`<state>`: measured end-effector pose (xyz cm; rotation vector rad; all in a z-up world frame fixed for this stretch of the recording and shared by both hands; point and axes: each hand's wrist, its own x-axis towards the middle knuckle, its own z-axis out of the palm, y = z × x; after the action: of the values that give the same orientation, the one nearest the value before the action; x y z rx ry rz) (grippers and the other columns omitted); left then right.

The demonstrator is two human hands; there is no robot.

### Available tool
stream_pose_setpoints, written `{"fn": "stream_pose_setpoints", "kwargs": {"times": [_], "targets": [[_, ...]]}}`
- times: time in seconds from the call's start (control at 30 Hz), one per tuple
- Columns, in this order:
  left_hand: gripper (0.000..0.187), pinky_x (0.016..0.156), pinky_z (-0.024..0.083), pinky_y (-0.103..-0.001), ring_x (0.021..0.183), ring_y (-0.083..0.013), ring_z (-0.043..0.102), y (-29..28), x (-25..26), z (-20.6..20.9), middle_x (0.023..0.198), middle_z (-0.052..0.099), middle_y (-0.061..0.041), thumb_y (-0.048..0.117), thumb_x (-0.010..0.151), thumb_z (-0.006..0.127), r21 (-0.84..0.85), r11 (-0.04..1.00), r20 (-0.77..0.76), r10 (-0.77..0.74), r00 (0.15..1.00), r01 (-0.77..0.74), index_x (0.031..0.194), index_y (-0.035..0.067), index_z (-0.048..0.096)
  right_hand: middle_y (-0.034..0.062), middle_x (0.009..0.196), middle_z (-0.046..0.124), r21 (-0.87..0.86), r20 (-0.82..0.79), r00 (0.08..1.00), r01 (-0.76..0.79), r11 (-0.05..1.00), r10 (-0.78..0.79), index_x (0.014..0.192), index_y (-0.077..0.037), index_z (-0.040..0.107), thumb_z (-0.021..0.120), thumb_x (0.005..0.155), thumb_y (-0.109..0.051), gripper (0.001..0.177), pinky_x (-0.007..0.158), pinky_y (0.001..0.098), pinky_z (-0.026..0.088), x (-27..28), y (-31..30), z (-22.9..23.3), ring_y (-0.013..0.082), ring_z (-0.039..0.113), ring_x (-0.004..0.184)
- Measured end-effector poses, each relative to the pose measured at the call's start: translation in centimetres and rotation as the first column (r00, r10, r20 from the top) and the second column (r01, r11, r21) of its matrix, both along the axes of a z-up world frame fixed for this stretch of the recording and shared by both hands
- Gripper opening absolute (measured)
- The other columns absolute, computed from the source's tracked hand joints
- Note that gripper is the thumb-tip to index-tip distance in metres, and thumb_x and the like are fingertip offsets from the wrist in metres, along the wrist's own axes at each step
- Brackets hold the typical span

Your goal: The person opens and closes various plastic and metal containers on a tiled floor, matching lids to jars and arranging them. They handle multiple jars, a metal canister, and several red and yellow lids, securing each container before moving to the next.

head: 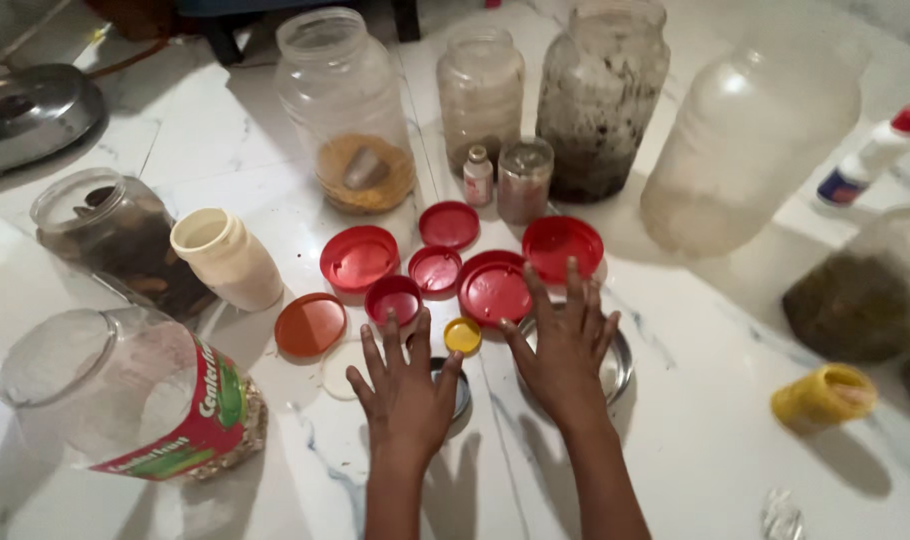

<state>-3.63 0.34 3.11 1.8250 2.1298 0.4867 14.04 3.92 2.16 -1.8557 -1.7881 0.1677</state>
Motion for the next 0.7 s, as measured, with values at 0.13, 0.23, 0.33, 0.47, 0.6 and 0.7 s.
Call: {"fn": "stream_pose_setpoints", "kwargs": {"times": [0.13,0.23,0.33,0.47,0.6,0.7], "targets": [[0.071,0.114,0.003,-0.071,0.154,-0.0366,-0.003,0.4,-0.1,3.2,0.168,0.009,-0.009,0.062,0.096,0.045,0.107,0.994,-0.001,-0.012,1.0,0.012,0.157,0.03,0.028,0.012,0.17,0.007,0.202,0.056,0.998,0.026,0.979,-0.038,0.159,-0.036,0.031,0.055,0.095,-0.059,0.072,0.117,0.0701,-0.001,1.3,0.1,3.9,0.041,-0.001,0.155],[0.075,0.114,0.002,-0.07,0.154,-0.0371,-0.005,1.0,-0.6,5.4,0.173,0.008,-0.009,0.064,0.094,0.044,0.159,0.987,-0.028,-0.019,0.999,0.023,0.162,0.035,0.027,0.01,0.17,0.006,0.221,0.081,0.992,0.075,0.972,-0.095,0.159,-0.037,0.032,0.051,0.095,-0.062,0.071,0.118,0.07,-0.002,2.6,0.0,6.3,0.0396,-0.001,0.156],[0.076,0.114,0.0,-0.069,0.153,-0.037,-0.005,1.4,-1.5,7.1,0.173,0.007,-0.008,0.064,0.093,0.043,0.188,0.982,-0.019,0.0,1.0,0.003,0.161,0.035,0.026,0.0103,0.171,0.006,0.239,0.041,0.995,0.077,0.968,-0.09,0.159,-0.036,0.033,0.05,0.097,-0.06,0.069,0.118,0.0695,-0.004,3.8,-0.5,7.8,0.0415,-0.003,0.156],[0.078,0.113,-0.001,-0.07,0.155,-0.0403,-0.004,2.0,-1.9,8.9,0.171,0.009,-0.01,0.064,0.093,0.042,0.241,0.97,0.014,-0.03,0.999,0.026,0.163,0.034,0.026,0.0107,0.171,0.006,0.263,0.042,0.994,0.087,0.961,-0.101,0.158,-0.035,0.034,0.048,0.097,-0.061,0.068,0.117,0.0692,-0.005,4.4,-0.3,9.1,0.0417,-0.005,0.155],[0.076,0.113,0.0,-0.07,0.152,-0.0392,-0.001,3.2,-1.4,10.4,0.171,0.01,-0.01,0.065,0.095,0.04,0.243,0.968,-0.026,-0.06,0.998,0.064,0.162,0.034,0.026,0.0102,0.17,0.006,0.296,0.046,0.993,0.09,0.951,-0.108,0.16,-0.035,0.032,0.046,0.096,-0.061,0.07,0.117,0.0685,-0.006,5.0,0.3,10.7,0.0415,-0.005,0.155],[0.075,0.113,0.003,-0.071,0.152,-0.0398,0.003,4.0,-0.3,11.2,0.168,0.013,-0.01,0.064,0.095,0.041,0.32,0.941,-0.062,-0.095,0.994,0.11,0.162,0.034,0.028,0.0109,0.169,0.007,0.309,0.052,0.99,0.107,0.945,-0.129,0.159,-0.035,0.032,0.046,0.097,-0.06,0.069,0.116,0.0686,-0.007,6.1,0.6,12.0,0.0424,-0.005,0.154]]}}
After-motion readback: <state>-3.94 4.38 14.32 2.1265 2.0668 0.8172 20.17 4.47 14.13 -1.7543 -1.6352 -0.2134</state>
